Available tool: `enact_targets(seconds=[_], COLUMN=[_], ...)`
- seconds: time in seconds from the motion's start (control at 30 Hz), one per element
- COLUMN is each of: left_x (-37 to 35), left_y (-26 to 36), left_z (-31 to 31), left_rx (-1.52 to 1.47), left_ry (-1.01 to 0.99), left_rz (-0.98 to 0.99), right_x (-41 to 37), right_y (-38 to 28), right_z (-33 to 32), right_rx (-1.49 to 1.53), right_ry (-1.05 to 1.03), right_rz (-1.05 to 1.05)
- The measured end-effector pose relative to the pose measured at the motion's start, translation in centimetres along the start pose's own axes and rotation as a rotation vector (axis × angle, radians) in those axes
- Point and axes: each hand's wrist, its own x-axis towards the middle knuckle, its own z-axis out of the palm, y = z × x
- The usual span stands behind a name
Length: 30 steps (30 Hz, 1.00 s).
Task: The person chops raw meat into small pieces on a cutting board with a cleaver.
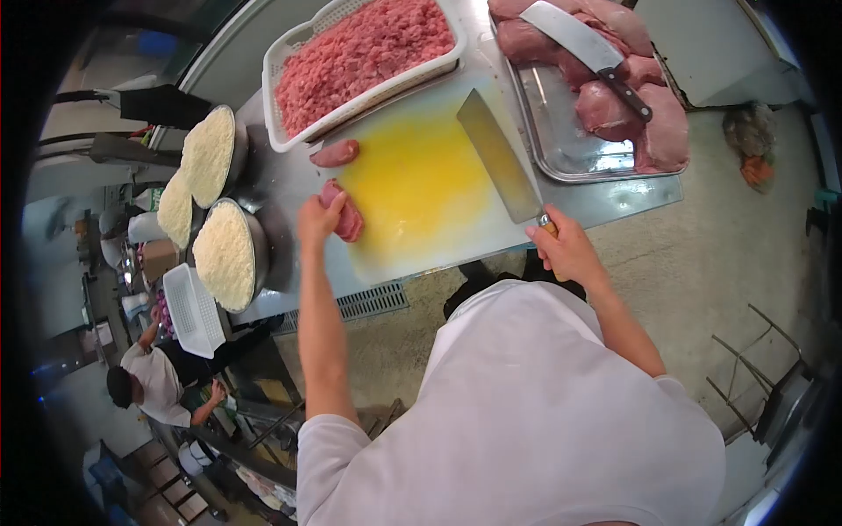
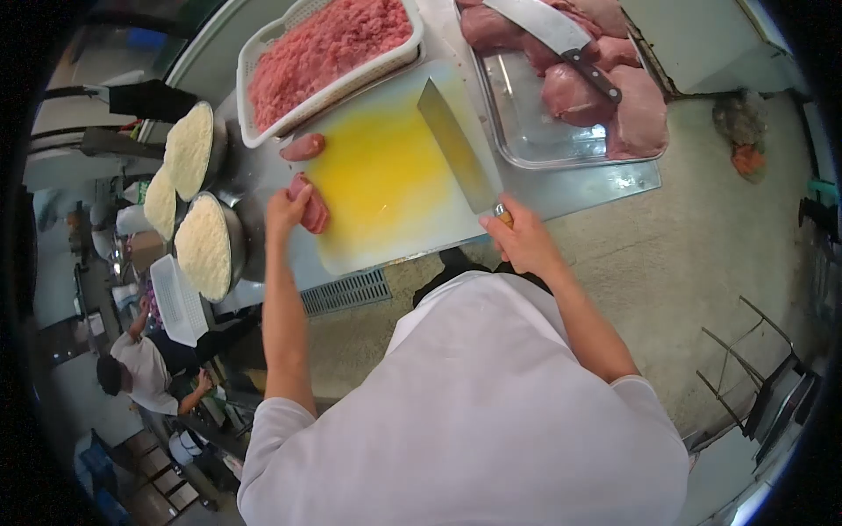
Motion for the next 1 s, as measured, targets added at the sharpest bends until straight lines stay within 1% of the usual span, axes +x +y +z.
enact_targets(seconds=[0.03, 0.1, 0.13, 0.2, 0.23, 0.3, 0.33, 0.37, 0.4, 0.43, 0.5, 0.53, 0.6, 0.63, 0.7, 0.73, 0.77, 0.8, 0.83, 0.9, 0.93, 1.0], left_x=[-1.0, -2.5, -3.1, -3.5, -3.7, -4.2, -4.4, -4.5, -4.4, -4.4, -4.1, -3.8, -3.6, -3.6, -3.9, -4.3, -4.8, -5.3, -5.3, -5.2, -5.7, -8.2], left_y=[0.4, 1.2, 1.4, 1.9, 2.1, 2.2, 2.2, 2.3, 2.1, 1.7, 0.9, 0.7, 1.1, 1.3, 1.6, 2.7, 3.7, 4.6, 4.9, 5.9, 8.1, 13.1], left_z=[0.4, 1.4, 1.8, 2.1, 2.0, 2.1, 2.1, 2.0, 2.3, 2.8, 3.5, 3.8, 4.5, 4.5, 4.1, 3.1, 2.2, 2.0, 2.8, 4.4, 4.2, 4.6], left_rx=[0.01, -0.267, -0.267, -0.263, -0.262, -0.252, -0.253, -0.285, -0.316, -0.318, -0.292, -0.292, -0.591, -0.595, -0.82, -0.825, -0.789, -0.753, -0.758, -0.973, -0.979, -1.342], left_ry=[-0.002, 0.299, 0.295, 0.478, 0.48, 0.531, 0.53, 0.53, 0.527, 0.525, 0.436, 0.439, 0.428, 0.426, 0.308, 0.301, 0.221, 0.142, 0.137, -0.045, -0.054, -0.04], left_rz=[-0.009, 0.043, 0.034, 0.137, 0.134, 0.262, 0.263, 0.261, 0.257, 0.252, 0.104, 0.106, -0.084, -0.079, -0.194, -0.187, -0.177, -0.169, -0.168, -0.088, -0.075, -0.066], right_x=[0.3, 1.1, 1.3, 2.1, 2.3, 2.1, 2.2, 2.5, 2.5, 2.2, 1.8, 1.9, 1.9, 2.0, 2.2, 2.2, 2.1, 1.9, 1.8, 1.8, 2.1, 2.1], right_y=[-0.2, -0.3, -0.2, -0.6, -0.8, -1.3, -1.1, -0.6, -0.8, -1.0, -2.1, -2.1, -1.6, -1.2, -0.6, -0.7, -1.0, -1.4, -2.1, -3.8, -3.8, -3.1], right_z=[0.0, -0.4, -0.5, -0.7, -0.6, -0.6, -0.5, -0.4, -0.2, -0.2, 0.0, 0.1, 0.1, 0.2, 0.4, 0.5, 0.5, 0.7, 0.5, 0.2, 0.2, 0.4], right_rx=[0.006, -0.091, -0.095, -0.128, -0.129, -0.14, -0.14, -0.188, -0.238, -0.241, -0.133, -0.132, -0.196, -0.197, -0.293, -0.295, -0.322, -0.349, -0.354, -0.222, -0.223, -0.301], right_ry=[-0.011, -0.048, -0.055, -0.124, -0.127, -0.15, -0.149, -0.12, -0.094, -0.097, -0.122, -0.12, -0.091, -0.085, -0.05, -0.04, -0.058, -0.079, -0.075, -0.187, -0.171, -0.116], right_rz=[0.005, -0.052, -0.046, -0.102, -0.103, -0.137, -0.136, -0.19, -0.242, -0.238, -0.073, -0.076, -0.106, -0.106, -0.329, -0.327, -0.304, -0.281, -0.278, 0.073, 0.073, -0.027])
